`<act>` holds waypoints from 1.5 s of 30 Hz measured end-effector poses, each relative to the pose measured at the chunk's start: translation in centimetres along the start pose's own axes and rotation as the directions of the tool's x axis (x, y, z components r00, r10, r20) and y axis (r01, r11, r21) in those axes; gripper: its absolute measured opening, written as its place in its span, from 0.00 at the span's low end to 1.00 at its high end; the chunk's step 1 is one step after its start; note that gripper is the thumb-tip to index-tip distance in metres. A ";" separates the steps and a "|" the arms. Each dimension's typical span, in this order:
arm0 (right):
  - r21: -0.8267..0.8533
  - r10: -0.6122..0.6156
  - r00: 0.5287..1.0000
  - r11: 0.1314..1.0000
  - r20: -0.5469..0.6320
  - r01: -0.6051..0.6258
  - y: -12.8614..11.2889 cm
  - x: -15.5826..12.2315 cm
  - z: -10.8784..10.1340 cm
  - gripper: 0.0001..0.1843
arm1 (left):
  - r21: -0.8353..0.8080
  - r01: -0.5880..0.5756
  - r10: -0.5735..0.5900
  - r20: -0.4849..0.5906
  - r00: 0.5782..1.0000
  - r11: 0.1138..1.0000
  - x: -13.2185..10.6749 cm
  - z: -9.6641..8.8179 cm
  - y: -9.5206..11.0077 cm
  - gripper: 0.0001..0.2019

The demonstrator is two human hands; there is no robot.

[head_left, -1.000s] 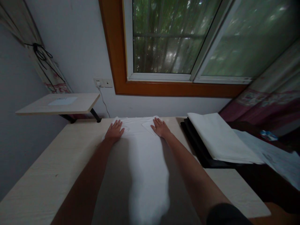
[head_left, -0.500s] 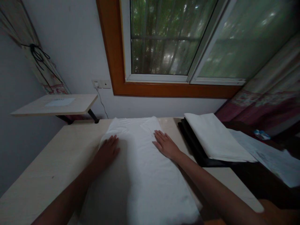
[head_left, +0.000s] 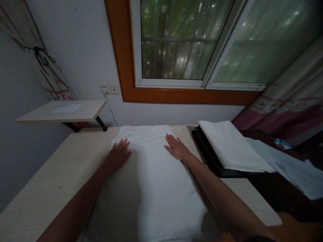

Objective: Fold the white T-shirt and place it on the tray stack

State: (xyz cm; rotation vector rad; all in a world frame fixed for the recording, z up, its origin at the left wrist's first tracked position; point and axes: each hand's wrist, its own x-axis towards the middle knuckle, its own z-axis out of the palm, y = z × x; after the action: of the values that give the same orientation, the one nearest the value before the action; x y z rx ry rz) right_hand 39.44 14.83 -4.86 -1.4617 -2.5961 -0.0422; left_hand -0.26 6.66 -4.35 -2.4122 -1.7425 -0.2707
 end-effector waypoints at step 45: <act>0.210 0.207 0.969 0.962 -0.138 -0.176 -15.9 1.9 -0.2 0.29 | -0.089 0.156 -0.166 -0.125 0.978 0.984 3.2 0.0 11.1 0.26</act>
State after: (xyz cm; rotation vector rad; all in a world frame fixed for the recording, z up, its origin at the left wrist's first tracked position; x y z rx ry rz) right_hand 25.01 8.13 -3.51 -1.5605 -2.2517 0.1132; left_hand 11.21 6.10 -3.78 -2.2487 -1.9022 -0.5163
